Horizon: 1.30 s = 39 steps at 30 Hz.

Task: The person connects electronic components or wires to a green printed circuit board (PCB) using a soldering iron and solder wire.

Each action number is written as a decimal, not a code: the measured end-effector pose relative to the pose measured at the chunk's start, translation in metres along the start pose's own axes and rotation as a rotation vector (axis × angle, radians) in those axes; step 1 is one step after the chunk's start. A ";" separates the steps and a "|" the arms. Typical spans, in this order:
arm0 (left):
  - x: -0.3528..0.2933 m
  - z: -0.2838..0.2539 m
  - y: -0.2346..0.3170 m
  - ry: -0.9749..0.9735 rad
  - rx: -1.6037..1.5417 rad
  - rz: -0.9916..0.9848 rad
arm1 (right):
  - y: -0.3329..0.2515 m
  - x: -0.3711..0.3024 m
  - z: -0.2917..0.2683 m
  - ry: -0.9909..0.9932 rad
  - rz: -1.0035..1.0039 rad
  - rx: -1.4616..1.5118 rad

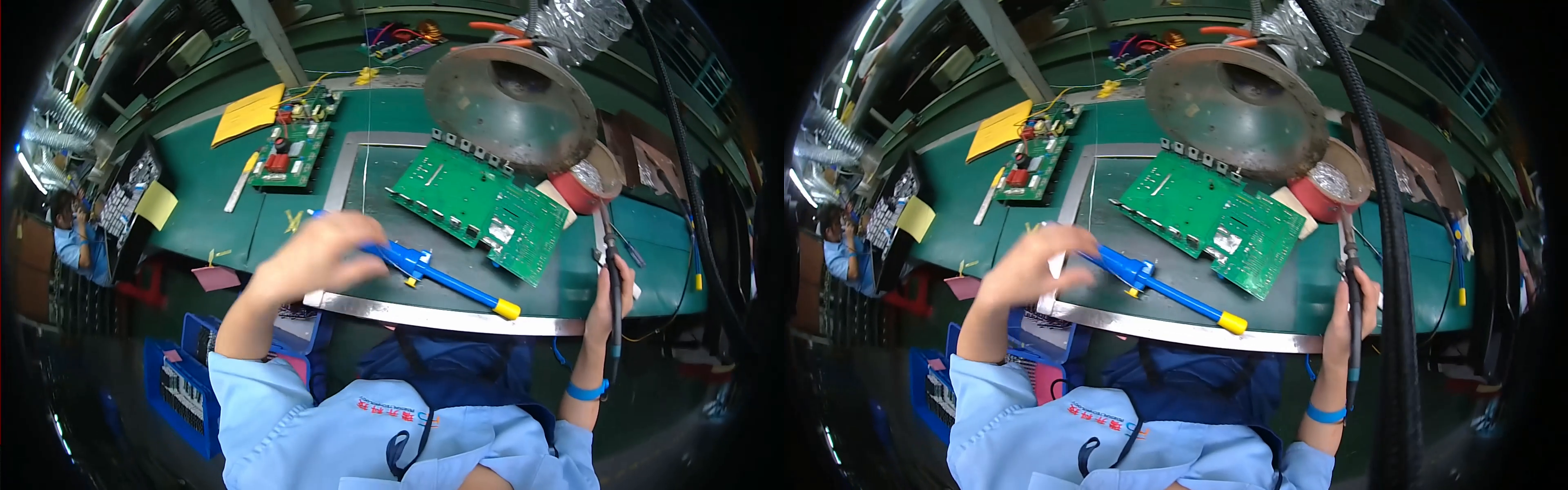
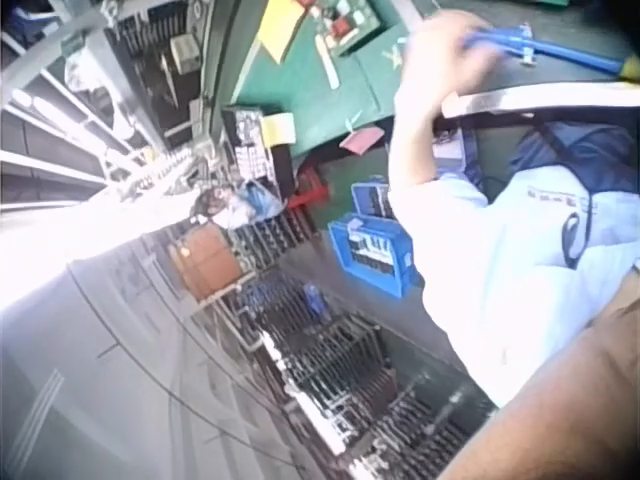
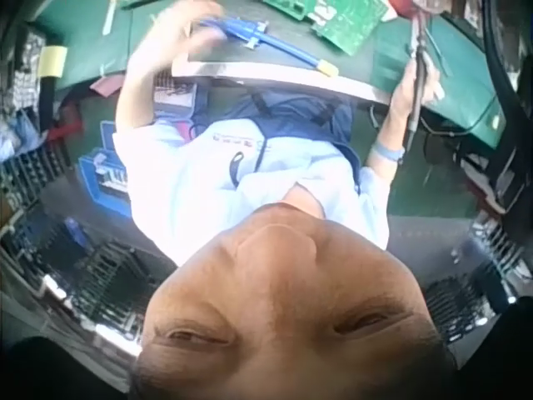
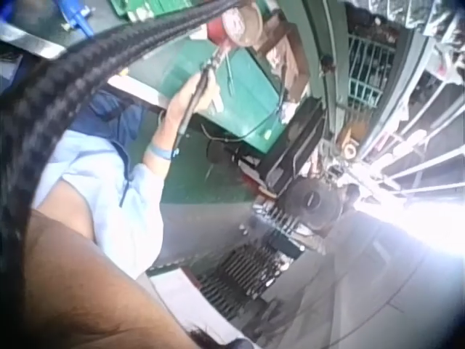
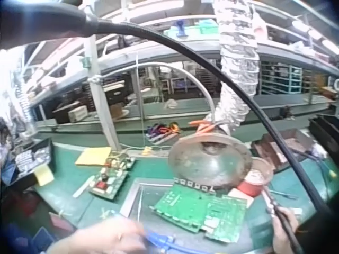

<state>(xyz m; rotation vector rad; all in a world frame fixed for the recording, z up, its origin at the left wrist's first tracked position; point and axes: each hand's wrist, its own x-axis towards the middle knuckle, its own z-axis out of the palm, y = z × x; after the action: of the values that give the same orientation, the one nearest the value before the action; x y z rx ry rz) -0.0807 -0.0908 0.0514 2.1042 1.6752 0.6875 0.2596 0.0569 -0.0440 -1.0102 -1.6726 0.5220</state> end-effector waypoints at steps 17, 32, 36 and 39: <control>-0.012 -0.067 -0.144 -0.059 0.540 -0.621 | 0.001 0.002 0.004 0.110 0.083 0.028; -0.025 -0.035 -0.183 0.426 0.845 -0.106 | -0.009 0.004 0.006 0.133 0.015 0.000; -0.029 -0.035 -0.179 0.369 0.947 -0.134 | -0.003 0.005 0.008 0.151 0.034 0.078; -0.029 -0.040 -0.189 0.406 0.966 -0.127 | -0.005 0.005 0.009 0.147 0.060 0.142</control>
<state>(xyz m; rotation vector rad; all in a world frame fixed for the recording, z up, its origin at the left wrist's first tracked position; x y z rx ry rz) -0.2595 -0.0763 -0.0259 2.5046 2.7415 0.2723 0.2491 0.0591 -0.0405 -0.9733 -1.4584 0.5844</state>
